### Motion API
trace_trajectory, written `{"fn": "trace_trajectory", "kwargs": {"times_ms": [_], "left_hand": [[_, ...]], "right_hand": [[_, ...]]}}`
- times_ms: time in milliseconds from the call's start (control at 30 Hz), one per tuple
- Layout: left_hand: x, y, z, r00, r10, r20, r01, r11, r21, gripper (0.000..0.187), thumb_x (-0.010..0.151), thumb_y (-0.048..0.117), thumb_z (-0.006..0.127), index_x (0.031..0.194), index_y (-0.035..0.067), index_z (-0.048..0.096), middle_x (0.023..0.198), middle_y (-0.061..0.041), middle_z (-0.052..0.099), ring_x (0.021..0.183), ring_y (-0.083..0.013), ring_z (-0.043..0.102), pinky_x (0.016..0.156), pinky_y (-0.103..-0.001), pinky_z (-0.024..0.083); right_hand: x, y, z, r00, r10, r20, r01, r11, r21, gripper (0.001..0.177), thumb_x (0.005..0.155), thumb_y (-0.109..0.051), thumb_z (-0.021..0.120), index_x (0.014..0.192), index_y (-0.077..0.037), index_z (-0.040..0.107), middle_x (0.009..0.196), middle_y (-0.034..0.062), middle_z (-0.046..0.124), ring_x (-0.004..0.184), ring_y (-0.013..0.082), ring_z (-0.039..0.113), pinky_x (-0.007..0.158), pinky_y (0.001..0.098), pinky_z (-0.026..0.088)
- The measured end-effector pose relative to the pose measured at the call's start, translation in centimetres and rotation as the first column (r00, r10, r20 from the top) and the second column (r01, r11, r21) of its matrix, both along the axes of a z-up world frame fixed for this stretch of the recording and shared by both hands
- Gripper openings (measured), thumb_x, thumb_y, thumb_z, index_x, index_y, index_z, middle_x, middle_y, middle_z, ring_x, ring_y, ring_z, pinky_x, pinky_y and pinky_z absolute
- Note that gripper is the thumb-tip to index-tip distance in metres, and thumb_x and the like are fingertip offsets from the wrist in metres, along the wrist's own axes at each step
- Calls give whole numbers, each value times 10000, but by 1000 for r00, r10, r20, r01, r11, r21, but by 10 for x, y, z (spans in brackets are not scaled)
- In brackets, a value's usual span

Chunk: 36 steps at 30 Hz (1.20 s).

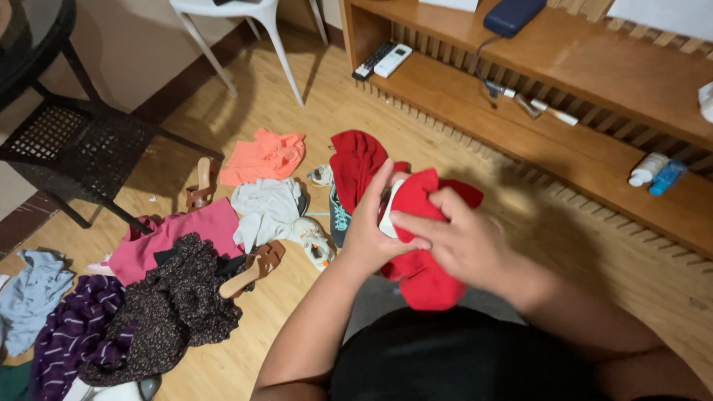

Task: The person sits on the floor and uses a red cloth to wipe a small green jar, a red spherical object, and a white rectangular device. They handle each item individually, wiping all sides before placing them back on the wooden shelf.

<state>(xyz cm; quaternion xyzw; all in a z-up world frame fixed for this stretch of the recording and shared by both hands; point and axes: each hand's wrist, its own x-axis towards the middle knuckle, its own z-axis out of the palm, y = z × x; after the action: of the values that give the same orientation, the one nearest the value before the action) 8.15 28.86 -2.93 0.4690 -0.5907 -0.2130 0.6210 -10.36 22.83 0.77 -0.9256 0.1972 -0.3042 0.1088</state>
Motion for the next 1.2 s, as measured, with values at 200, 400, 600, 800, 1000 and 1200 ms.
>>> {"fn": "trace_trajectory", "kwargs": {"times_ms": [200, 400, 600, 800, 1000, 1200], "left_hand": [[-2, 7, 6, 999, 18, 52, -20, 999, 37, 1273, 538, 455, 961, 1586, 92, 336, 1407, -203, 586, 1325, -352, 562, 1162, -498, 395], [0, 12, 12, 995, -10, 99, 4, 998, 64, 1282, 552, 488, 955, 1594, 99, 317, 1422, -206, 575, 1323, -357, 567, 1151, -486, 413], [13, 14, 21, 986, -74, 147, 52, 988, 148, 1316, 586, 499, 935, 1612, 90, 221, 1448, -248, 547, 1330, -423, 547, 1141, -544, 409], [17, 15, 33, 871, -197, 450, 121, 974, 193, 1386, 616, 571, 891, 1615, 57, 78, 1539, -280, 424, 1334, -489, 519, 1077, -606, 452], [20, 10, 47, 814, -187, 549, 171, 982, 82, 1289, 651, 524, 898, 1609, 51, 176, 1504, -261, 442, 1313, -473, 534, 1040, -601, 477], [-7, -9, 5, 924, -111, -367, -7, 952, -307, 958, 941, 702, 513, 1584, 99, 138, 1560, -211, 296, 1438, -395, 369, 1142, -554, 377]], "right_hand": [[1, -5, -8, 999, 23, 40, -23, 999, 24, 482, 911, -208, 578, 1344, -384, 697, 1054, 38, 543, 608, 347, 628, 556, 427, 562], [-1, -31, -22, 999, 3, 54, -5, 1000, 29, 470, 955, -224, 559, 1366, -418, 680, 1085, -6, 537, 625, 246, 604, 553, 313, 537], [-2, -13, 4, 993, 104, -54, -103, 994, 31, 481, 939, -211, 585, 1381, -381, 668, 1028, 64, 586, 595, 348, 641, 533, 405, 557], [-2, -29, 1, 978, 64, -199, -69, 997, -21, 633, 859, -231, 684, 1462, -378, 561, 965, 36, 555, 645, 346, 642, 548, 408, 561], [-7, -31, -28, 986, -51, -160, 40, 997, -70, 486, 866, -242, 663, 1334, -366, 621, 989, 25, 505, 727, 336, 623, 639, 412, 554], [-12, -34, -45, 918, -133, 373, 113, 991, 73, 485, 910, -139, 719, 1376, -230, 622, 1082, 137, 568, 909, 354, 650, 755, 417, 544]]}}
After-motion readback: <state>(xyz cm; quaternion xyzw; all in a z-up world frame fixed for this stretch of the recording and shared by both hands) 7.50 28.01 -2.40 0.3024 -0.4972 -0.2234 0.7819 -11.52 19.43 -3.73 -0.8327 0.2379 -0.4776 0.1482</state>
